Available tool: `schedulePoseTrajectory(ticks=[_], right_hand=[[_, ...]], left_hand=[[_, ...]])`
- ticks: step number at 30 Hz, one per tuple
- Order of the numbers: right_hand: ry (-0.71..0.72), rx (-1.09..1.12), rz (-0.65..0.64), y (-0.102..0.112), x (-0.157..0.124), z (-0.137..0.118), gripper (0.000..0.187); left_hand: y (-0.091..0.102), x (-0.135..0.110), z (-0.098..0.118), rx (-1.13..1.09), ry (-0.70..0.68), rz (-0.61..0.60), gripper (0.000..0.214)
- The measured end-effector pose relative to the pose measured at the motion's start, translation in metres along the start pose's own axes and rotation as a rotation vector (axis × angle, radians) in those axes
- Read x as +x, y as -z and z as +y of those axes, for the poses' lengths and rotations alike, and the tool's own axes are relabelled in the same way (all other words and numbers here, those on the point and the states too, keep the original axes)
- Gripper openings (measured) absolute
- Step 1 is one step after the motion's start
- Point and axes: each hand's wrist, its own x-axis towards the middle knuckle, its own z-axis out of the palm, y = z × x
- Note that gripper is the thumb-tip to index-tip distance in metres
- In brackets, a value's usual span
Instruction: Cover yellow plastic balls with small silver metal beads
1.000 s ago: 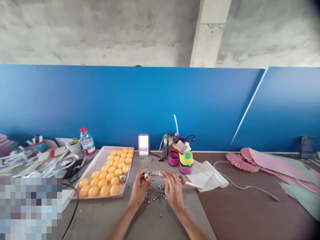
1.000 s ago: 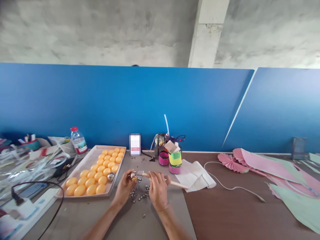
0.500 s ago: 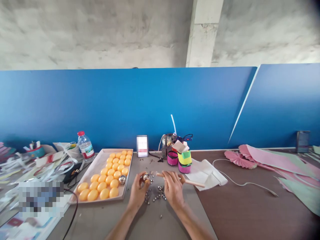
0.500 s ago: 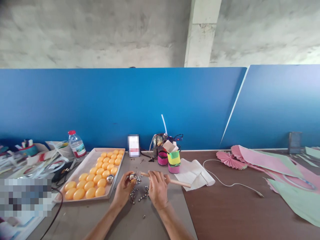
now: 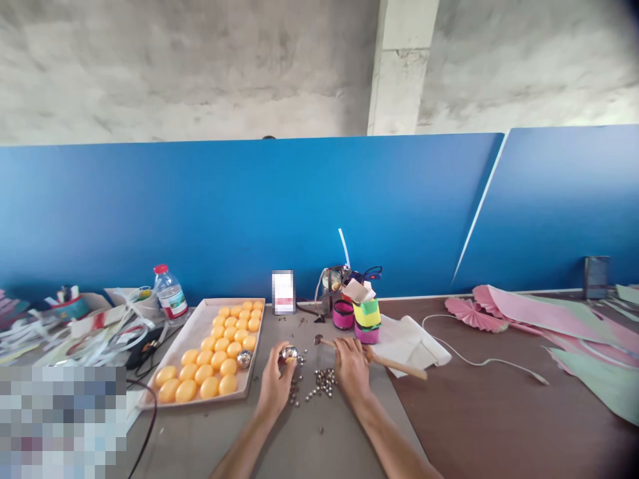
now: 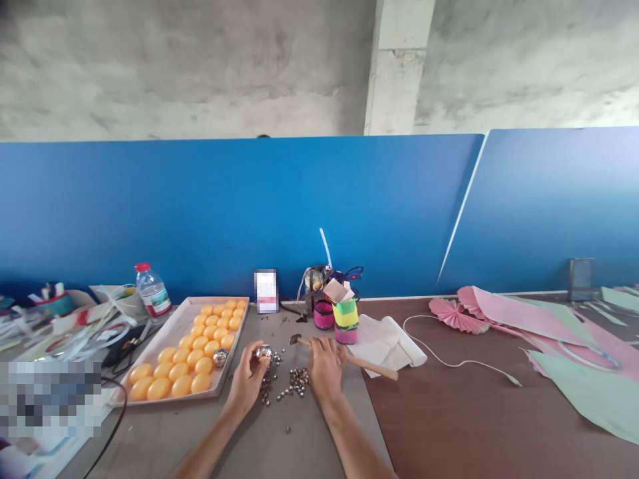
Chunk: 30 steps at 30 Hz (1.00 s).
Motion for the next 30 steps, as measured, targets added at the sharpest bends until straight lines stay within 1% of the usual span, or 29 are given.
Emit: schedulePoseTrajectory(ticks=[5, 9, 11, 12, 14, 16, 19, 22, 24, 27, 28, 30], right_hand=[[0.005, -0.022, -0.083, -0.007, -0.003, 0.002, 0.029], [0.022, -0.003, -0.107, -0.003, -0.004, -0.004, 0.026], [0.086, 0.051, -0.13, 0.001, -0.005, -0.01, 0.023], [0.137, 0.082, -0.162, 0.003, -0.006, -0.013, 0.021], [0.248, 0.125, -0.258, 0.007, -0.01, -0.019, 0.016], [0.331, 0.14, -0.352, 0.01, -0.013, -0.025, 0.018], [0.383, 0.145, -0.436, 0.015, -0.016, -0.03, 0.026], [0.41, 0.15, -0.487, 0.019, -0.016, -0.032, 0.023], [0.41, 0.183, -0.484, 0.019, -0.015, -0.03, 0.018], [0.337, 0.232, -0.408, 0.017, -0.013, -0.025, 0.025], [0.303, 0.224, -0.387, 0.015, -0.012, -0.023, 0.027], [0.258, 0.174, -0.386, 0.012, -0.011, -0.019, 0.024]], left_hand=[[0.001, 0.002, 0.0, 0.0, 0.0, -0.009, 0.025], [0.001, 0.002, 0.0, 0.013, 0.018, -0.017, 0.028], [0.002, 0.002, 0.0, 0.025, 0.026, -0.016, 0.029], [0.002, 0.002, 0.0, 0.029, 0.031, -0.019, 0.03], [0.002, 0.001, 0.001, 0.027, 0.043, -0.024, 0.03], [0.002, 0.001, 0.002, 0.022, 0.057, -0.024, 0.031], [0.002, 0.001, 0.003, 0.021, 0.068, -0.012, 0.031], [0.002, 0.001, 0.003, 0.02, 0.057, -0.018, 0.031], [0.002, 0.001, 0.003, 0.022, 0.047, -0.03, 0.03], [0.002, 0.001, 0.003, 0.023, 0.045, -0.034, 0.031], [0.002, 0.001, 0.003, 0.021, 0.046, -0.033, 0.031], [0.001, 0.0, 0.004, 0.018, 0.049, -0.033, 0.031]])
